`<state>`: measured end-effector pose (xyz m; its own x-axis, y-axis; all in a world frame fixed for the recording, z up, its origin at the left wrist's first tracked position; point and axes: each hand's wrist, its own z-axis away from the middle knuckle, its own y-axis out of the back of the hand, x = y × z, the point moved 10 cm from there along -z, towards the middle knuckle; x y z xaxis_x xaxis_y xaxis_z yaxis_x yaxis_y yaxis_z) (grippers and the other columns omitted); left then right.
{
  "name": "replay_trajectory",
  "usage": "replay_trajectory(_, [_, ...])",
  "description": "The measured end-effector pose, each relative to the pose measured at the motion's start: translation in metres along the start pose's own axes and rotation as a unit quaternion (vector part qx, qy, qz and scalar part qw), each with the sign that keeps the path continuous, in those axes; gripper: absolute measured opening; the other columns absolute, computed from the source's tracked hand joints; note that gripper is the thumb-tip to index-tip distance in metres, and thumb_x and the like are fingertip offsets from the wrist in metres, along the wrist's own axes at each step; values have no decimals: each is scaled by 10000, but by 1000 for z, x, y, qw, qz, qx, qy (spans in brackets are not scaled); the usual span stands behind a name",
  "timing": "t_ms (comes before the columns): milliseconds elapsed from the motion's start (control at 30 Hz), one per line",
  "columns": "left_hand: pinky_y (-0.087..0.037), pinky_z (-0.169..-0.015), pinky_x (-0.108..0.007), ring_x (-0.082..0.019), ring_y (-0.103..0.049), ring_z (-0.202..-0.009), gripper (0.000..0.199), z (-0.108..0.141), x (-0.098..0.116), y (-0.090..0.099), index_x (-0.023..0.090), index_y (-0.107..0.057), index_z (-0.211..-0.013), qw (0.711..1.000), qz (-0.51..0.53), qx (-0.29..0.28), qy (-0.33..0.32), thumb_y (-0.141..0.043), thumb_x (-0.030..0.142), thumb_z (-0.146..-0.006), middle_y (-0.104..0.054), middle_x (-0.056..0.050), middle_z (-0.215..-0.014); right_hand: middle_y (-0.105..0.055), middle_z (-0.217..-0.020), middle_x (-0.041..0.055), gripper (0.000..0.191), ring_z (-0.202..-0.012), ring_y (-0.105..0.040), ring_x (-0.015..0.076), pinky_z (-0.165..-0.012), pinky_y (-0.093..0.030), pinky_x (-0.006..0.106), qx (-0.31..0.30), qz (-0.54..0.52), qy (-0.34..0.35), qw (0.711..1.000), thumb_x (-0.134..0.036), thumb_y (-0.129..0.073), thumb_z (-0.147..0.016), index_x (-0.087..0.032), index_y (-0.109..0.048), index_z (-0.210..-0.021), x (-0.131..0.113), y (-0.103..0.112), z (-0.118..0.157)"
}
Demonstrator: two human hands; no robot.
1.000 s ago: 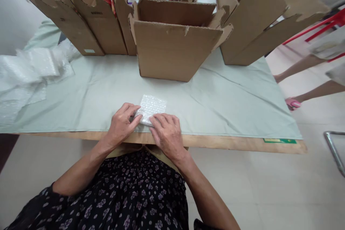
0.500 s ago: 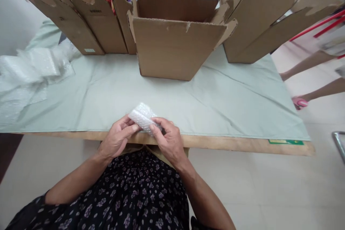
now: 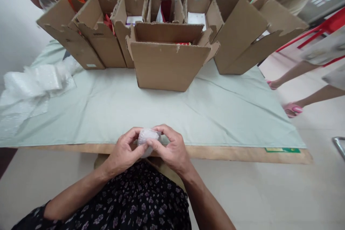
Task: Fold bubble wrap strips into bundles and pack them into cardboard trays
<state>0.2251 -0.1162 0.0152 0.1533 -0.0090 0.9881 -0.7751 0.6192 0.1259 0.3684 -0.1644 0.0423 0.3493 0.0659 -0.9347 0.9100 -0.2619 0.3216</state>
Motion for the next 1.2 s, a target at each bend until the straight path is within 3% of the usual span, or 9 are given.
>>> replay_trajectory(167, [-549,-768,-298,-189,-670,-868,336,-3,-4,-20,195,-666,-1149,995,-4,-89,38,-671,206,-813,-748,-46,-1021,-740,-847,8,129,-725,-667,142,-672,-556,241,83,-44,4,996,-345,-737,-925,-223,-724,-966,4,19,4])
replay_trajectory(333, [-491,-673,-261,-152,-614,-729,179,-7,-8,-19,182,-694,-982,986,-77,-136,66,-576,172,-848,-696,4,-819,-720,-811,-10,83,-732,-661,135,-694,-553,220,13,13,22,1000,-286,-747,-894,-222,-725,-941,-3,25,-2])
replay_trajectory(433, [-559,-757,-299,-186,-687,-840,253,-15,7,-12,207,-719,-1130,969,-166,-184,-12,-663,236,-885,-768,-33,-998,-693,-753,-12,74,-688,-638,135,-673,-546,227,-12,60,25,998,-289,-732,-902,-217,-718,-894,-4,35,-5])
replay_trajectory(533, [-595,-1000,-422,-275,-708,-1168,514,-37,59,18,234,-635,-1384,947,-255,-98,-172,-765,346,-899,-729,-123,-1332,-704,-767,10,133,-683,-643,149,-658,-544,248,32,63,9,997,-337,-717,-926,-215,-721,-874,6,58,-5])
replay_trajectory(633, [-474,-1198,-540,-333,-590,-1402,495,-63,131,49,235,-605,-1421,865,-367,64,-335,-721,353,-954,-644,-150,-1466,-715,-781,29,199,-689,-650,164,-641,-543,265,68,45,-23,996,-408,-726,-936,-216,-731,-884,25,76,-5])
replay_trajectory(767, [-291,-1301,-628,-404,-391,-1574,501,-118,187,65,243,-604,-1416,792,-417,162,-416,-697,238,-924,-579,-114,-1535,-713,-771,28,227,-679,-648,163,-612,-533,258,72,34,-44,996,-438,-721,-940,-218,-740,-889,41,81,-5])
replay_trajectory(900, [-348,-1251,-641,-357,-595,-1408,324,-153,179,62,213,-690,-1197,773,-437,166,-428,-628,135,-889,-732,-84,-1245,-735,-795,34,223,-700,-682,171,-636,-559,257,74,44,-52,995,-437,-715,-940,-219,-752,-908,50,88,-7])
replay_trajectory(1000, [-365,-1248,-590,-272,-722,-1219,230,-139,157,56,244,-702,-1059,750,-438,186,-459,-588,100,-922,-786,-22,-1036,-759,-816,40,223,-720,-722,184,-650,-586,255,86,47,-63,993,-444,-740,-921,-224,-767,-947,55,102,-10])
replay_trajectory(1200, [-375,-1243,-553,-228,-759,-1141,275,-115,125,49,274,-703,-1165,749,-409,193,-484,-621,104,-965,-814,-28,-1139,-742,-716,47,252,-575,-695,204,-514,-585,299,123,38,-63,990,-535,-808,-857,-287,-801,-902,42,148,-19])
